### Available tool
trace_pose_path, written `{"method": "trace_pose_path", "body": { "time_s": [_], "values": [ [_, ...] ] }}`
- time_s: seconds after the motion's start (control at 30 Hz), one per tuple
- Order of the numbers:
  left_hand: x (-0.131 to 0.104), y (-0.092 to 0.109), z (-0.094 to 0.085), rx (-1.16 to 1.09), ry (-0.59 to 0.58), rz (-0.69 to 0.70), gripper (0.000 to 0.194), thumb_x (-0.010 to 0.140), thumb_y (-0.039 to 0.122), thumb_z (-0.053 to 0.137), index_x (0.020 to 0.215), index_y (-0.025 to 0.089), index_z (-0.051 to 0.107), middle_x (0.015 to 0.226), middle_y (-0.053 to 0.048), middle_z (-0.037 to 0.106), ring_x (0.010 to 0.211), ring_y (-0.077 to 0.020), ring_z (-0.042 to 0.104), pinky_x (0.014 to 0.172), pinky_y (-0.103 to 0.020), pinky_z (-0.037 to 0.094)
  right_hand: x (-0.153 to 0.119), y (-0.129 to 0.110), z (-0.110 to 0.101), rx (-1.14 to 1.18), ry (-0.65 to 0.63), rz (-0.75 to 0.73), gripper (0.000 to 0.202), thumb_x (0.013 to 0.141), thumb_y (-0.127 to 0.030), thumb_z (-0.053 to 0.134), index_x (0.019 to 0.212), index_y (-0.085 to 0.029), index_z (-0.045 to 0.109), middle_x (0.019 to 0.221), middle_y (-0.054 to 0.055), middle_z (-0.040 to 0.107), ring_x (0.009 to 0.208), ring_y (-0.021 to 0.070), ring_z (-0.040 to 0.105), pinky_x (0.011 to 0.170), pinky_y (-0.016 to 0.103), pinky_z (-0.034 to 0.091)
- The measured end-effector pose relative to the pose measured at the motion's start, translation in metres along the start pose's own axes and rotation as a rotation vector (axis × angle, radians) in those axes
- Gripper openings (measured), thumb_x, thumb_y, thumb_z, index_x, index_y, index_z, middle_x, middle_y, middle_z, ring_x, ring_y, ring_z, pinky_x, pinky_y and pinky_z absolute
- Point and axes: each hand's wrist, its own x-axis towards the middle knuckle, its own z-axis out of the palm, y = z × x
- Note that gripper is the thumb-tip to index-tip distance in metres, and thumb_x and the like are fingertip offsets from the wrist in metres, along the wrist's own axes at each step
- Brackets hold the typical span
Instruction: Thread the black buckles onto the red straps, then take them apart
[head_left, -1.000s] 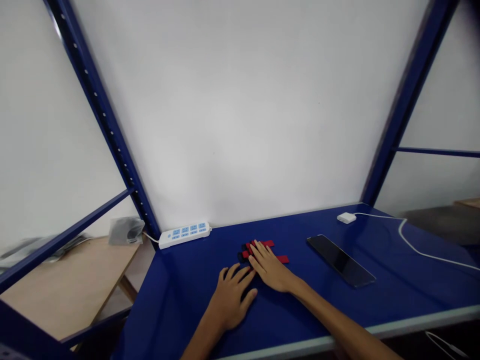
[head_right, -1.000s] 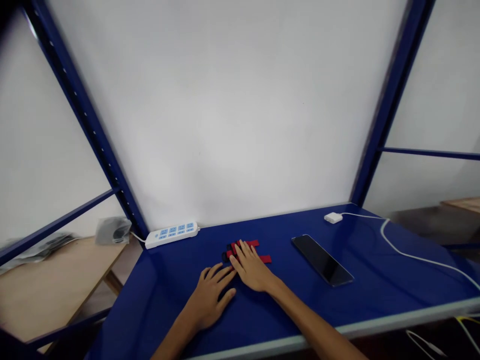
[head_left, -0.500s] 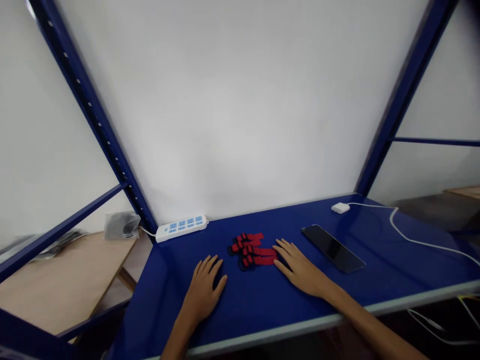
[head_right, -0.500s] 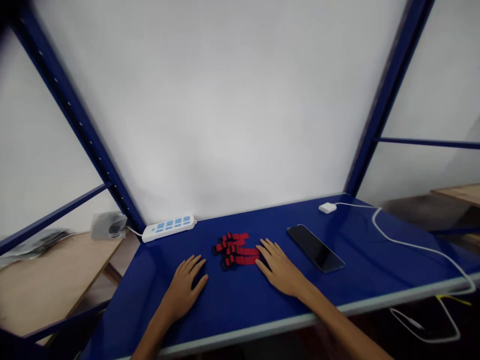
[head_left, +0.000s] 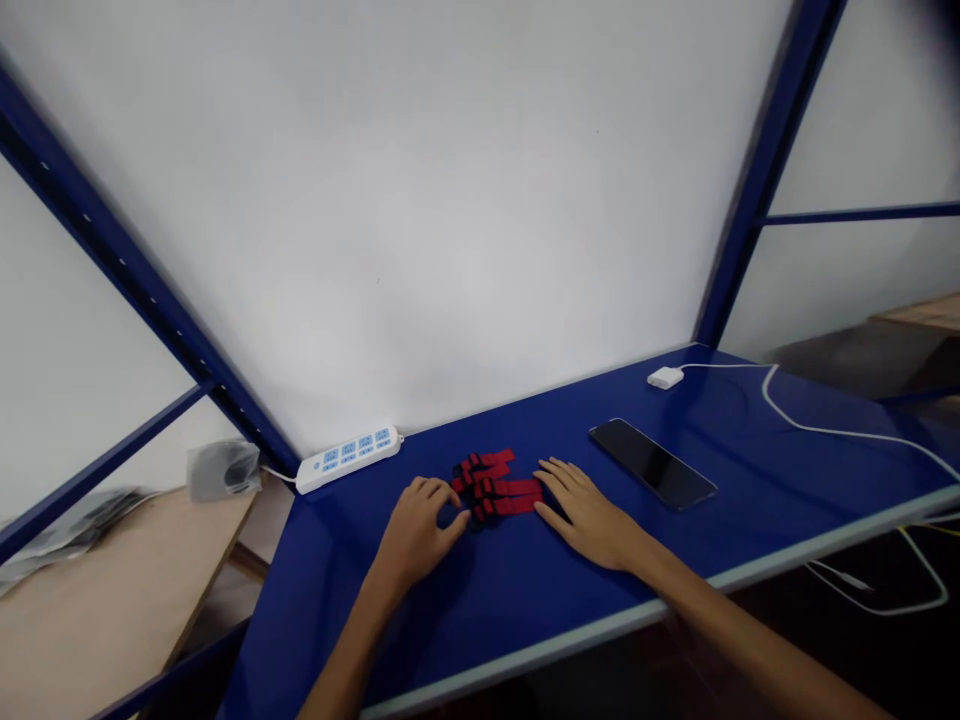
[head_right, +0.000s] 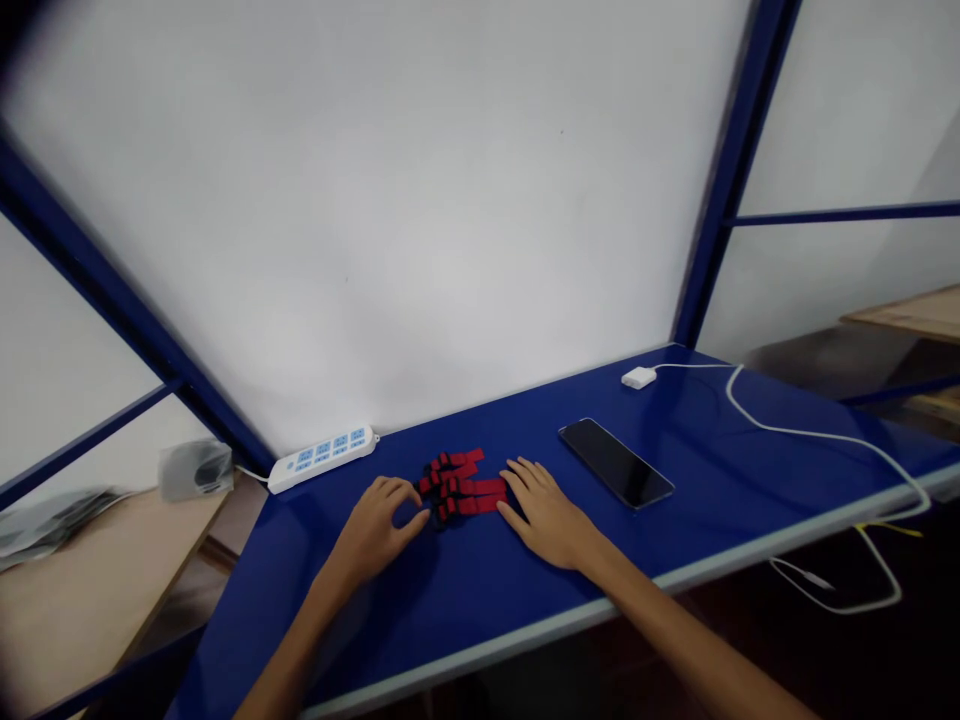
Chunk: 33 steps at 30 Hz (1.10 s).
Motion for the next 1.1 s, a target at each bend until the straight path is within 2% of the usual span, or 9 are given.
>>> {"method": "trace_pose_path", "body": {
  "time_s": [0.13, 0.27, 0.4, 0.5, 0.57, 0.7, 0.77, 0.93, 1.1],
  "values": [
    [0.027, 0.014, 0.014, 0.054, -0.13, 0.1, 0.025, 0.082, 0.039, 0.072, 0.095, 0.02, 0.061, 0.102, -0.006, 0.065, 0.097, -0.0257, 0.055, 0.086, -0.04, 0.048, 0.0, 0.003, 0.0, 0.017, 0.004, 0.011, 0.061, 0.099, -0.057, 0.039, 0.143, -0.017, 0.051, 0.153, 0.014, 0.043, 0.146, 0.032, 0.03, 0.122, 0.052, 0.022],
    [0.025, 0.014, 0.029, -0.054, -0.115, 0.123, 0.016, 0.083, 0.024, 0.068, 0.096, 0.021, 0.06, 0.102, -0.005, 0.064, 0.099, -0.024, 0.055, 0.088, -0.038, 0.047, 0.0, -0.002, -0.009, 0.121, 0.062, 0.076, 0.05, 0.099, -0.054, 0.043, 0.132, -0.02, 0.058, 0.146, 0.012, 0.052, 0.14, 0.0304, 0.04, 0.118, 0.049, 0.031],
    [0.019, 0.015, 0.028, -0.285, -0.088, 0.061, 0.011, 0.09, 0.018, 0.055, 0.098, 0.023, 0.061, 0.1, -0.003, 0.065, 0.099, -0.02, 0.057, 0.09, -0.034, 0.046, 0.016, -0.032, -0.028, 0.187, 0.189, 0.006, 0.031, 0.101, -0.042, 0.043, 0.107, -0.022, 0.066, 0.12, 0.011, 0.066, 0.119, 0.0282, 0.055, 0.109, 0.046, 0.037],
    [0.021, 0.015, 0.024, -0.365, -0.048, -0.029, 0.014, 0.096, 0.023, 0.05, 0.103, 0.023, 0.061, 0.101, -0.003, 0.065, 0.096, -0.0189, 0.059, 0.088, -0.034, 0.047, 0.045, -0.061, -0.037, 0.257, 0.054, -0.048, 0.032, 0.1, -0.043, 0.044, 0.091, -0.022, 0.067, 0.092, 0.009, 0.071, 0.088, 0.0252, 0.063, 0.087, 0.04, 0.046],
    [0.022, 0.013, 0.021, -0.381, -0.012, -0.068, 0.016, 0.1, 0.028, 0.045, 0.103, 0.024, 0.06, 0.099, -0.003, 0.064, 0.093, -0.0186, 0.059, 0.085, -0.033, 0.048, 0.068, -0.073, -0.037, 0.356, -0.088, -0.05, 0.044, 0.099, -0.051, 0.044, 0.075, -0.021, 0.065, 0.074, 0.007, 0.069, 0.067, 0.0201, 0.06, 0.069, 0.033, 0.045],
    [0.024, 0.007, 0.02, -0.397, 0.088, -0.085, 0.023, 0.104, 0.033, 0.037, 0.109, 0.024, 0.058, 0.099, -0.003, 0.064, 0.089, -0.0174, 0.059, 0.079, -0.031, 0.048, 0.099, -0.077, -0.026, 0.752, -0.47, 0.031, 0.06, 0.094, -0.067, 0.044, 0.066, -0.017, 0.063, 0.061, 0.006, 0.065, 0.051, 0.015, 0.055, 0.051, 0.027, 0.042],
    [0.023, 0.005, 0.023, -0.399, 0.155, -0.075, 0.023, 0.104, 0.034, 0.039, 0.116, 0.024, 0.055, 0.103, -0.004, 0.063, 0.089, -0.0168, 0.06, 0.08, -0.031, 0.049, 0.102, -0.073, -0.019, 0.982, -0.595, 0.126, 0.064, 0.091, -0.07, 0.045, 0.064, -0.015, 0.063, 0.058, 0.006, 0.064, 0.048, 0.0137, 0.055, 0.049, 0.025, 0.042],
    [0.023, 0.009, 0.021, -0.277, 0.246, 0.055, 0.014, 0.102, 0.03, 0.046, 0.107, 0.022, 0.056, 0.096, -0.004, 0.061, 0.089, -0.0171, 0.058, 0.082, -0.031, 0.049, 0.093, -0.07, -0.01, 1.445, -0.602, 0.324, 0.049, 0.085, -0.059, 0.066, 0.069, -0.013, 0.062, 0.058, 0.0, 0.06, 0.051, 0.0118, 0.057, 0.05, 0.023, 0.044],
    [0.025, 0.01, 0.012, -0.085, 0.277, 0.142, 0.016, 0.1, 0.023, 0.047, 0.109, 0.023, 0.06, 0.108, -0.007, 0.058, 0.102, -0.0203, 0.054, 0.089, -0.035, 0.049, 0.088, -0.072, -0.002, 1.594, -0.598, 0.395, 0.046, 0.083, -0.053, 0.07, 0.063, -0.014, 0.059, 0.056, 0.0, 0.061, 0.048, 0.0107, 0.056, 0.048, 0.022, 0.045]
  ]
}}
